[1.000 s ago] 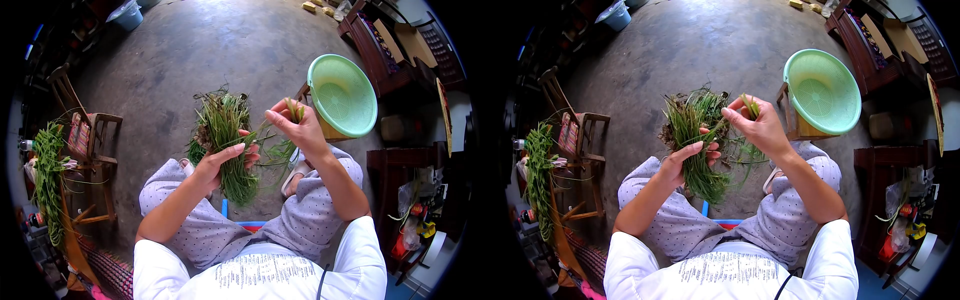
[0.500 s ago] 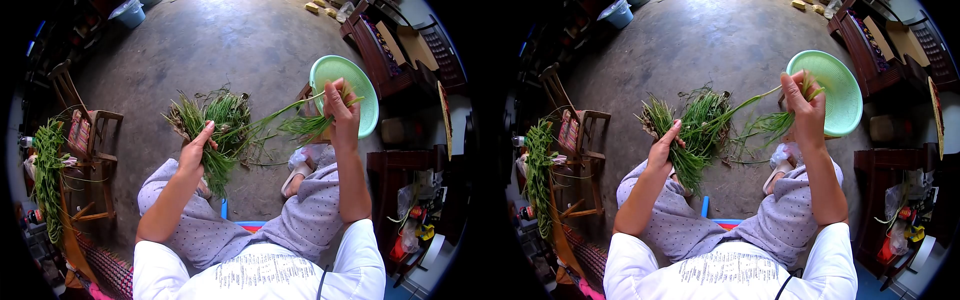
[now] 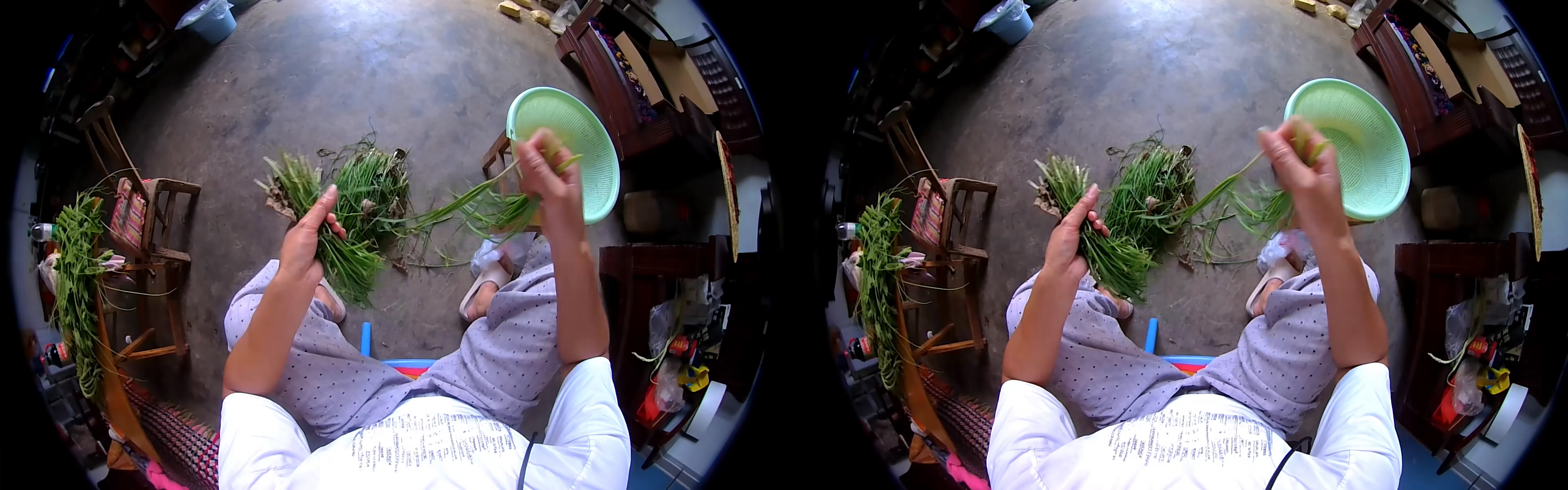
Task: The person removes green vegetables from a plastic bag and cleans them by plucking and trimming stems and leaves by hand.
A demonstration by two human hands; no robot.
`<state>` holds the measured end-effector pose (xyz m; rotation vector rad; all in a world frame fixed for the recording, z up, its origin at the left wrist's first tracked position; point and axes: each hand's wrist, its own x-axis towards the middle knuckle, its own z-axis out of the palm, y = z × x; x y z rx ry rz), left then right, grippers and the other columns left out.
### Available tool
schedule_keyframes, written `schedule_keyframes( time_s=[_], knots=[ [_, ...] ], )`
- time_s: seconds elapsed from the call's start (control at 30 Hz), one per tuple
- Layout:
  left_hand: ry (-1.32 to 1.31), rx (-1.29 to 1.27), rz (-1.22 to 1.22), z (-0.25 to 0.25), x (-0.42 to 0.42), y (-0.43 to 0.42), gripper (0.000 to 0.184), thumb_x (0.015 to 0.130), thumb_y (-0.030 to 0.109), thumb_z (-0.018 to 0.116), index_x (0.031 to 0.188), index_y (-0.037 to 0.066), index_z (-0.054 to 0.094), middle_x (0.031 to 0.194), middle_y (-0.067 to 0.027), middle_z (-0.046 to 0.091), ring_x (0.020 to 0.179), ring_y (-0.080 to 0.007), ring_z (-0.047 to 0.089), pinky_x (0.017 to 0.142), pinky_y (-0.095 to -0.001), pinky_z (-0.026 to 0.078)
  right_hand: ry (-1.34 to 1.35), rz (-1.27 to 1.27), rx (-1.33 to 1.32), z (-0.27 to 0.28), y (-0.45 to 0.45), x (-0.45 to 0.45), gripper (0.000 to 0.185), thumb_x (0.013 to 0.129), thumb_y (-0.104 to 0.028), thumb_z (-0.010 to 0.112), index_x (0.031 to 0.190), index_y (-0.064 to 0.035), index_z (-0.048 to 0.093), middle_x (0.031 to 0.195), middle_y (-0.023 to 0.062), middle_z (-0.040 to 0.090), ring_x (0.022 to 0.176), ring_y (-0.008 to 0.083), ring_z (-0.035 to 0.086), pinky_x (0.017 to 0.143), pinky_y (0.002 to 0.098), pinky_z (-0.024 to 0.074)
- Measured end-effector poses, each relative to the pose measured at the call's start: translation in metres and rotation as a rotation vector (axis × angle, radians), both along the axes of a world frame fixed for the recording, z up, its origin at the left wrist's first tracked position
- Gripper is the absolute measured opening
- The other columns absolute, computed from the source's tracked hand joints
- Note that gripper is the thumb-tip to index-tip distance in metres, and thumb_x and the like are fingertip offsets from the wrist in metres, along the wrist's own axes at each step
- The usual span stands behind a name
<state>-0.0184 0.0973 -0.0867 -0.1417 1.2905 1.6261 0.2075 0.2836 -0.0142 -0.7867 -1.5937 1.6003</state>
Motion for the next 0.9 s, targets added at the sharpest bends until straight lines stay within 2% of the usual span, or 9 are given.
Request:
schedule_keyframes(
  time_s=[0.1,0.17,0.23,0.3,0.37,0.4,0.63,0.7,0.9],
  knots=[
    [-0.104,0.085,-0.166,0.007,0.013,0.001,0.014,0.086,0.022,0.063,0.088,0.011,0.055,0.067,0.0037,0.052,0.06,-0.0075,0.052,0.056,-0.0222,0.048,-0.074,0.101,0.039,-0.006,-0.011,-0.009,0.022,0.087,-0.017,0.061,0.07,-0.0105,0.049,0.057,-0.0103,0.036,0.05,-0.0009,0.028,0.044,0.0191,0.0181],
    [-0.073,0.107,-0.268,0.017,0.024,0.001,0.017,0.082,0.019,0.068,0.088,0.009,0.056,0.081,-0.0026,0.063,0.069,-0.0116,0.059,0.062,-0.0246,0.05,-0.099,0.128,0.047,-0.008,-0.016,-0.015,0.023,0.087,-0.018,0.061,0.07,-0.0094,0.049,0.057,-0.0102,0.036,0.051,-0.001,0.028,0.044,0.0191,0.0185],
    [-0.098,0.131,-0.308,0.023,0.033,0.0,0.021,0.079,0.01,0.069,0.093,0.009,0.053,0.097,-0.0071,0.064,0.075,-0.0118,0.059,0.068,-0.0235,0.048,-0.143,0.201,-0.016,-0.01,-0.02,-0.021,0.023,0.088,-0.017,0.061,0.07,-0.0084,0.048,0.057,-0.0101,0.035,0.052,-0.0009,0.028,0.044,0.0193,0.0197],
    [-0.032,0.197,-0.377,0.023,0.04,0.001,0.02,0.078,0.008,0.069,0.092,0.008,0.055,0.099,-0.0074,0.064,0.077,-0.0106,0.058,0.068,-0.023,0.046,-0.149,0.235,-0.021,-0.015,-0.024,-0.026,0.024,0.087,-0.017,0.062,0.07,-0.0078,0.048,0.058,-0.0099,0.035,0.052,-0.0006,0.028,0.045,0.0197,0.0209],
    [0.028,0.207,-0.392,0.024,0.046,0.002,0.016,0.077,0.005,0.069,0.091,0.005,0.061,0.098,-0.0069,0.063,0.078,-0.0097,0.056,0.068,-0.0234,0.045,-0.164,0.27,0.038,-0.02,-0.028,-0.031,0.023,0.087,-0.017,0.062,0.071,-0.0071,0.049,0.058,-0.0095,0.036,0.052,-0.0001,0.029,0.045,0.0199,0.0223],
    [0.057,0.2,-0.382,0.024,0.048,0.001,0.016,0.077,0.005,0.069,0.091,0.004,0.062,0.098,-0.0066,0.063,0.078,-0.0097,0.055,0.069,-0.0235,0.045,-0.174,0.294,0.013,-0.02,-0.03,-0.031,0.019,0.087,-0.016,0.062,0.074,-0.0077,0.05,0.062,-0.0102,0.038,0.057,-0.001,0.031,0.05,0.0176,0.0228],
    [0.11,0.199,-0.387,0.022,0.048,0.0,0.016,0.076,0.006,0.07,0.091,0.002,0.063,0.094,-0.0057,0.063,0.078,-0.0098,0.055,0.068,-0.0237,0.043,-0.162,0.298,0.011,-0.024,-0.036,-0.038,0.02,0.087,-0.016,0.062,0.073,-0.0073,0.05,0.063,-0.01,0.039,0.058,-0.0007,0.031,0.05,0.0179,0.0233],
    [0.107,0.194,-0.379,0.023,0.049,0.0,0.016,0.076,0.006,0.07,0.09,0.002,0.063,0.093,-0.0056,0.063,0.077,-0.0099,0.055,0.068,-0.0236,0.043,-0.133,0.262,0.063,-0.026,-0.037,-0.04,0.023,0.087,-0.018,0.062,0.071,-0.0063,0.05,0.058,-0.0086,0.038,0.053,0.0004,0.031,0.045,0.0197,0.0242],
    [0.1,0.204,-0.383,0.024,0.052,0.001,0.016,0.076,0.006,0.071,0.088,0.001,0.064,0.088,-0.005,0.062,0.074,-0.0102,0.054,0.066,-0.0235,0.043,-0.169,0.24,0.052,-0.031,-0.041,-0.045,0.023,0.087,-0.02,0.062,0.072,-0.0054,0.053,0.058,-0.008,0.04,0.052,0.0008,0.033,0.044,0.0201,0.0245]
  ],
)
